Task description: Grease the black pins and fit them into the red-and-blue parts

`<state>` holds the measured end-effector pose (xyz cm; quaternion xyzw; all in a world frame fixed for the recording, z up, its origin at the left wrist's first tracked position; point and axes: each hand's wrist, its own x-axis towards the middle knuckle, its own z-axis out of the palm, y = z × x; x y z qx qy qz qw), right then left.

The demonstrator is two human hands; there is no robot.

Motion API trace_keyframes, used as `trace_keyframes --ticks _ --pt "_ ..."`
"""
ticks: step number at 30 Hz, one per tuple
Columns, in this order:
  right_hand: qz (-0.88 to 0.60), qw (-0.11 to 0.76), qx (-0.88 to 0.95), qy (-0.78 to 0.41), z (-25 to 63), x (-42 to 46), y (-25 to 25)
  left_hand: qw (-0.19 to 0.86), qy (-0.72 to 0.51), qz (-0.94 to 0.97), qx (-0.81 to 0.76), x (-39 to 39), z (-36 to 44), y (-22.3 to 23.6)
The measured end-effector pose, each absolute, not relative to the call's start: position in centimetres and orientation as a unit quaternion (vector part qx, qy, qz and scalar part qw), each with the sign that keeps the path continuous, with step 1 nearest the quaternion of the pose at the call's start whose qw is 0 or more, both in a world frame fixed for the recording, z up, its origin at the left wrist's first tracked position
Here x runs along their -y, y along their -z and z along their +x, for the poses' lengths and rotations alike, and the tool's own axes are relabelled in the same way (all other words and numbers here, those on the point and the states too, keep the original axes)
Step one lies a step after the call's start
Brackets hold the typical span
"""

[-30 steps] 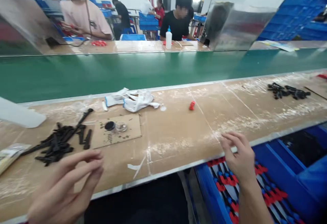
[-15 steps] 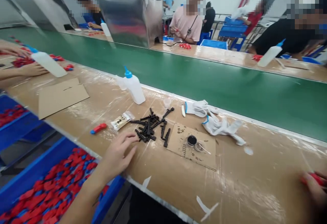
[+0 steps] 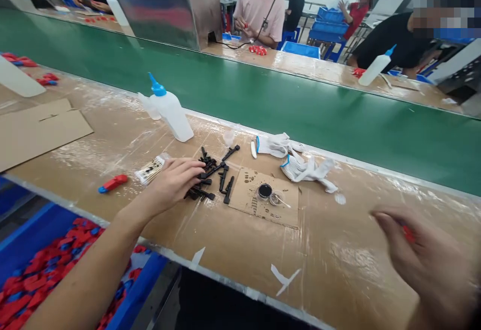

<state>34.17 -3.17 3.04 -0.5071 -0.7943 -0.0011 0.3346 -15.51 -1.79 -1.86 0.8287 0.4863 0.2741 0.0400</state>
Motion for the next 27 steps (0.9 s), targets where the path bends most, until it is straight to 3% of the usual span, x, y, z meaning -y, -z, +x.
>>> trace_keyframes --ticks 4,10,13,19,27 --pt "-0.426 0.222 0.875 -0.065 25.8 1.4 -4.3 0.134 -0.46 0.748 -0.459 1.3 -11.0 -1.3" --pt "-0.405 0.135 0.894 -0.137 23.4 0.1 -2.1 0.23 -0.415 0.78 -0.407 -1.8 -5.2 -3.6" --pt "-0.385 0.154 0.896 -0.156 23.6 0.1 -1.0 0.296 -0.354 0.783 -0.417 -2.5 -5.3 -2.0" --pt "-0.372 0.282 0.873 -0.141 22.9 -0.5 0.6 0.266 -0.261 0.82 -0.435 -2.6 -6.5 0.4" --pt "-0.377 0.363 0.835 -0.167 22.6 -0.8 1.8 0.28 -0.287 0.786 -0.47 -2.5 -6.6 0.2"
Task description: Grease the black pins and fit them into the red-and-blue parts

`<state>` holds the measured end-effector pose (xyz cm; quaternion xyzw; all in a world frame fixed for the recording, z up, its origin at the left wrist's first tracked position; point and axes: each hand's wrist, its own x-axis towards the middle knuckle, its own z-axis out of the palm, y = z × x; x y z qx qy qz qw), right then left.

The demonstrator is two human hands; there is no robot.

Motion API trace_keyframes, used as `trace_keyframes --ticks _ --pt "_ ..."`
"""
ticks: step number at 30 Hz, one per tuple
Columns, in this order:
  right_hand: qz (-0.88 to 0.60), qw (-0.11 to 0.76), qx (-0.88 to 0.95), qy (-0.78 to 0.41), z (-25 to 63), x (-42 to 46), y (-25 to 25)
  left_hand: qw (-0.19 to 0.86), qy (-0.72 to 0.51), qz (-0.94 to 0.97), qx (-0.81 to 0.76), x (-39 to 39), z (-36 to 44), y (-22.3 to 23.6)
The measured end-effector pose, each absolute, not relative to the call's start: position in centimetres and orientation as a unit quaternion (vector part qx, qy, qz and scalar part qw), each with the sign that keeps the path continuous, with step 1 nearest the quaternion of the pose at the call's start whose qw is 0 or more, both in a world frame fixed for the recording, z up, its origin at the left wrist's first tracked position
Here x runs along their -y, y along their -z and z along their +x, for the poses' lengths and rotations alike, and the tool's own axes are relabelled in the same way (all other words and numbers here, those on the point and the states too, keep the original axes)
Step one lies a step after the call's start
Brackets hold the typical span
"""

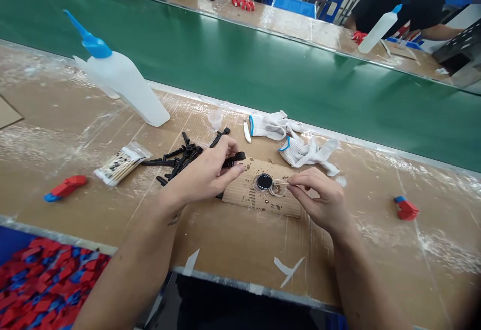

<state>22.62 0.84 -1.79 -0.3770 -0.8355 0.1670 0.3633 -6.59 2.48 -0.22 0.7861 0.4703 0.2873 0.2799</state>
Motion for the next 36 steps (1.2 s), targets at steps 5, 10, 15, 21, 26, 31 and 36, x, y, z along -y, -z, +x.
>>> trace_keyframes --ticks 5,10,15,21,26,31,36 --pt "-0.371 0.365 0.831 -0.195 22.5 -0.7 1.7 0.301 -0.298 0.783 -0.456 -2.2 -6.8 -0.2" --pt "-0.385 0.374 0.821 -0.194 22.4 -0.7 1.5 0.272 -0.3 0.803 -0.437 -2.2 -6.6 -0.2" --pt "-0.409 0.385 0.8 -0.211 22.3 -0.6 1.4 0.225 -0.312 0.834 -0.395 -2.5 -6.6 -0.3" --pt "-0.52 0.454 0.65 -0.319 22.8 -1.2 2.3 0.237 -0.32 0.808 -0.434 -1.9 -6.5 -0.6" --pt "-0.533 0.483 0.597 -0.356 22.8 -1.8 2.5 0.246 -0.317 0.81 -0.429 -1.7 -6.3 -0.5" --pt "-0.527 0.488 0.598 -0.356 22.7 -1.8 2.5 0.212 -0.309 0.831 -0.411 -1.9 -6.1 -0.1" --pt "-0.525 0.484 0.608 -0.348 22.8 -1.6 2.8 0.213 -0.302 0.84 -0.399 -1.8 -5.9 0.2"
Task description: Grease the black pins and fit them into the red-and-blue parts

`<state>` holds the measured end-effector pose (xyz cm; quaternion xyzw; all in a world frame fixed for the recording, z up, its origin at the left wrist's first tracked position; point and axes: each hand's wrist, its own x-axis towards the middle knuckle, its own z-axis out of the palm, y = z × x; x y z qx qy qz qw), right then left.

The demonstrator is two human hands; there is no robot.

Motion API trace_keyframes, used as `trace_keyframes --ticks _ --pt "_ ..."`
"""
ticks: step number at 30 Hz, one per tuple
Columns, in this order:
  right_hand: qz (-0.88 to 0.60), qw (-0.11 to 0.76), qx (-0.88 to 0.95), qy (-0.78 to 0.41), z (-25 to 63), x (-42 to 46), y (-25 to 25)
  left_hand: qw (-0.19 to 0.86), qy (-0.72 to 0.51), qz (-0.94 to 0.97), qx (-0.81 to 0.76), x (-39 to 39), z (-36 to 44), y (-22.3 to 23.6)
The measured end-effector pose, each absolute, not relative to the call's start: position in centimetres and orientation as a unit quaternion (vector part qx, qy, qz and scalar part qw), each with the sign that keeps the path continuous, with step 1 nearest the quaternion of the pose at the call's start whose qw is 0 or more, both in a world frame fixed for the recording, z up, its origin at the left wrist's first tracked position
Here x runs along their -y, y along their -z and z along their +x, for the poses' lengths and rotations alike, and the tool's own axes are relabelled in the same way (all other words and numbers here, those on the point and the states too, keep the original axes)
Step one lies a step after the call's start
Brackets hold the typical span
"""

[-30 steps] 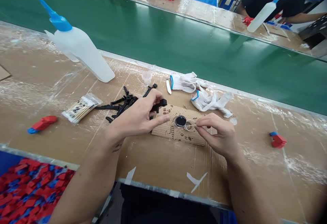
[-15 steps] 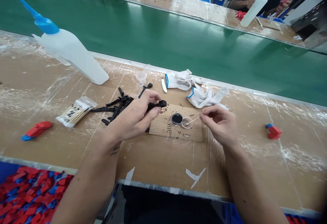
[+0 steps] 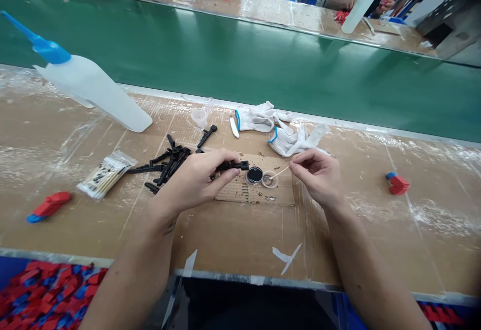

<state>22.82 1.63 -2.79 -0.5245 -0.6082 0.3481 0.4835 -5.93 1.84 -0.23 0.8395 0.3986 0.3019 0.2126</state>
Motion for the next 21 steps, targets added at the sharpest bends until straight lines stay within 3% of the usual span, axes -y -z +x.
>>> trace_keyframes --ticks 6,13,21 --pt "-0.508 0.499 0.622 -0.326 22.8 -1.2 1.8 0.199 -0.32 0.848 -0.373 -1.7 -5.2 0.3" --pt "-0.413 0.614 0.632 -0.232 23.1 0.5 -0.7 0.171 -0.329 0.878 -0.301 -1.1 -3.5 0.4" --pt "-0.381 0.597 0.662 -0.248 22.0 1.4 -1.5 0.142 -0.329 0.896 -0.261 -0.6 -2.4 0.7"
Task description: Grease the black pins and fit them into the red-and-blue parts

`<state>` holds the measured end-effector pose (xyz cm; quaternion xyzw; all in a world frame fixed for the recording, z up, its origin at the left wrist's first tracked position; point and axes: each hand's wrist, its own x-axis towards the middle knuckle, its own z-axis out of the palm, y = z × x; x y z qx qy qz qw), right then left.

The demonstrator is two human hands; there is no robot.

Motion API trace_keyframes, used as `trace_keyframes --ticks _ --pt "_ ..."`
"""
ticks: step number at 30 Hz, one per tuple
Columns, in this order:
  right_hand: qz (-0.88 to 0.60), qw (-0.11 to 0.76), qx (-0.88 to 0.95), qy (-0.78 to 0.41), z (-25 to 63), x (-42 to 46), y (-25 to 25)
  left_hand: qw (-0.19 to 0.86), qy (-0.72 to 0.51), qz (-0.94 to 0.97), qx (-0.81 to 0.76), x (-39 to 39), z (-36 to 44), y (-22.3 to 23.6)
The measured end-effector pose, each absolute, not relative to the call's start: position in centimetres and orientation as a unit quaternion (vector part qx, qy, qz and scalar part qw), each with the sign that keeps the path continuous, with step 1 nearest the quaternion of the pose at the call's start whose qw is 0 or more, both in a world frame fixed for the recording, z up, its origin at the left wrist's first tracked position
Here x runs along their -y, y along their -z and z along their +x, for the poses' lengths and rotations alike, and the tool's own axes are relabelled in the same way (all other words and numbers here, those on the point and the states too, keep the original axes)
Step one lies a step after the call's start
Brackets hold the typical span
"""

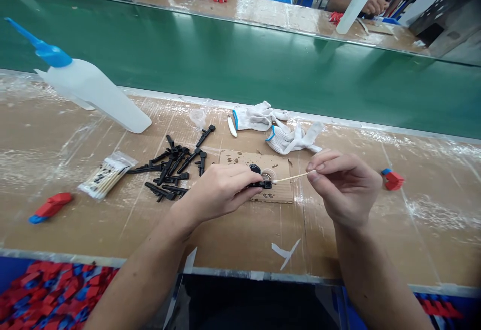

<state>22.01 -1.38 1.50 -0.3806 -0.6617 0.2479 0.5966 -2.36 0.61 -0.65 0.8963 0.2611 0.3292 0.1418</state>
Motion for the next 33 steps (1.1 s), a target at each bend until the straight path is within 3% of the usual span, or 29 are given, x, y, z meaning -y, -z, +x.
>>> trace_keyframes --ticks 14,33 --pt "-0.323 0.564 0.704 -0.288 21.96 1.35 -0.83 0.136 -0.339 0.898 -0.246 -0.58 -2.21 0.52" --pt "-0.271 0.554 0.752 -0.231 21.9 1.47 -1.14 0.134 -0.317 0.909 -0.237 -0.51 -2.24 0.6"
